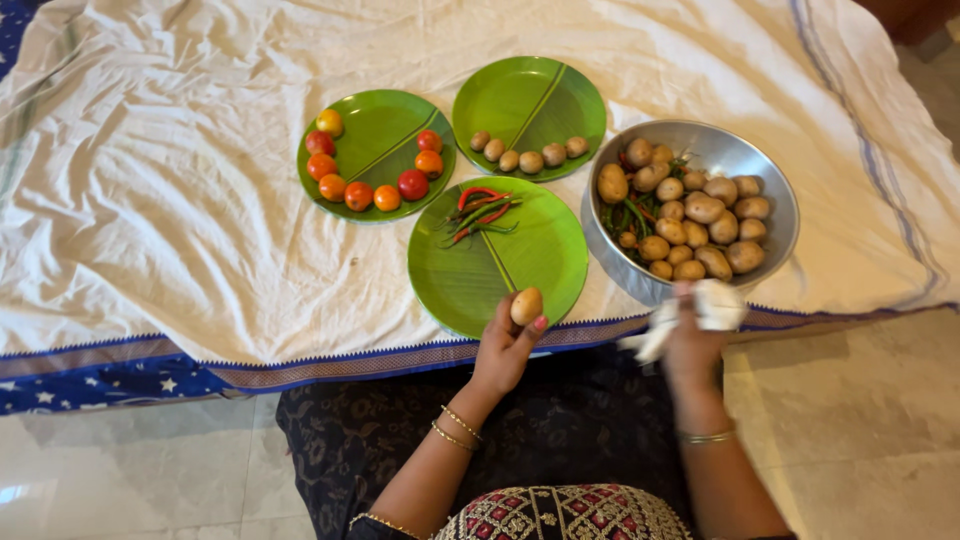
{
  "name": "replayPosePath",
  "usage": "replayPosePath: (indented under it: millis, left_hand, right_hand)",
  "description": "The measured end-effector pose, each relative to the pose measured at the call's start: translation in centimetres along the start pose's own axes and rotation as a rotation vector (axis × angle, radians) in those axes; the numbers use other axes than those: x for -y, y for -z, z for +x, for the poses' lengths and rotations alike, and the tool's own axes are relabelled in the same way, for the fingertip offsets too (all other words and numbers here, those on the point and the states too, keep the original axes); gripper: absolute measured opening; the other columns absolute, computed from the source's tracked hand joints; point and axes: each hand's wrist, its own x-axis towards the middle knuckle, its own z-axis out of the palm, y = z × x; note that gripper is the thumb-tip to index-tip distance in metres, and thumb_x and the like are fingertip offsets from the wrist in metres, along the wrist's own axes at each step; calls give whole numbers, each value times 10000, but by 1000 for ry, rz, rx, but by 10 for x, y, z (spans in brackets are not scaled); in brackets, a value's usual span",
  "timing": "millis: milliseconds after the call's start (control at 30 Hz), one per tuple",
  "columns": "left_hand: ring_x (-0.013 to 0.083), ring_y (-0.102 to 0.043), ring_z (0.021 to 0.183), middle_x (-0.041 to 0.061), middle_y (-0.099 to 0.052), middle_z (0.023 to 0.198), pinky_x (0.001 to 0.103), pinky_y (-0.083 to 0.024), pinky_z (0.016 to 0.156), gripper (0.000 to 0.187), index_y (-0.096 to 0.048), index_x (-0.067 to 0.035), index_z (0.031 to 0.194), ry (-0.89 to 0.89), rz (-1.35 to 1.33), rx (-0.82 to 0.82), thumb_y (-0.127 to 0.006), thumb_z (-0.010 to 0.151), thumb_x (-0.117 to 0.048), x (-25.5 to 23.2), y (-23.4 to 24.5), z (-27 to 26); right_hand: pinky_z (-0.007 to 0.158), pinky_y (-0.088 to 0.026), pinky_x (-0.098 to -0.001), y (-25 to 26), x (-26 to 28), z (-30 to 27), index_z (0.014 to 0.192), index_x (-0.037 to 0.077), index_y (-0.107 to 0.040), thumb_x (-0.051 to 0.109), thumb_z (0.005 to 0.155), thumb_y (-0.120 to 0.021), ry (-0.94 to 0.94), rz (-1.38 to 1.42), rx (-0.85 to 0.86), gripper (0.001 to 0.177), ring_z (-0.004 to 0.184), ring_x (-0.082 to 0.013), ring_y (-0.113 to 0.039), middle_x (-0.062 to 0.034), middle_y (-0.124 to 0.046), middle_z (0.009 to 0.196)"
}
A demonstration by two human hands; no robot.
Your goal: The person sits on the floor and wipes small potatoes one by one with a white cloth, then places them on a green plate. The person repeats this process for multiple potatoes from a metal bowl.
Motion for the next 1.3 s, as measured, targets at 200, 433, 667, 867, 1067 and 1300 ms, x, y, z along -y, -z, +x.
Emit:
replayPosePath:
  millis: [200, 433, 667, 867, 1067, 1300]
  left_hand:
    - [126, -600, 939, 65, -650, 1054, 282, -536, 843, 476, -530, 3, 1331, -65, -168, 23, -672, 995, -303, 6, 1, 0]
    - [119, -587, 960, 52, -641, 1069, 270, -516, 866, 441, -527, -6, 1329, -67, -175, 54, -661, 1002, -271, 7, 2, -6]
    - [113, -566, 963, 39, -602, 1070, 271, -509, 881, 393, -528, 5, 1293, -74, -325, 57, -668, 1014, -233, 17, 5, -3]
    - [106, -571, 934, 29, -609, 1044, 259, -513, 858, 387, -530, -7, 1282, -76, -291, 39, -668, 1003, -238, 17, 5, -3]
    - [100, -541, 893, 23, -602, 1020, 257, -485, 792, 372, -539, -4, 1278, -58, -259, 13, -656, 1015, -240, 11, 14, -6]
    - [89, -545, 910, 14, -596, 1027, 251, -492, 817, 383, -528, -10, 1290, -118, -315, 14, -658, 1016, -245, -2, 16, 0]
  right_hand:
    - [790, -601, -343, 131, -31, 63, 1172, 61, -590, -53, 970, -638, -66, -80, -317, 237, 930, -193, -689, -61, -681, 1072]
    - [649, -571, -296, 142, -72, 78, 1122, 132, -642, 221, 1043, -710, -709, 305, -254, 137, 795, -139, -619, 19, -657, 915]
    - [671, -588, -298, 158, -58, 70, 1100, -11, -678, -4, 880, -721, -445, 51, -580, 225, 830, -183, -725, -89, -732, 1016]
    - [725, -570, -327, 156, -66, 66, 1125, -97, -669, 0, 849, -812, -135, -424, -580, 325, 891, -186, -700, -147, -732, 1083]
    - [693, -548, -317, 143, -73, 72, 1147, -73, -665, 41, 843, -848, -177, -487, -533, 373, 878, -194, -694, -125, -743, 1066]
    - [583, -535, -314, 180, -32, 34, 1175, -10, -624, 82, 864, -841, -572, -265, -575, 391, 768, -164, -679, -59, -710, 979]
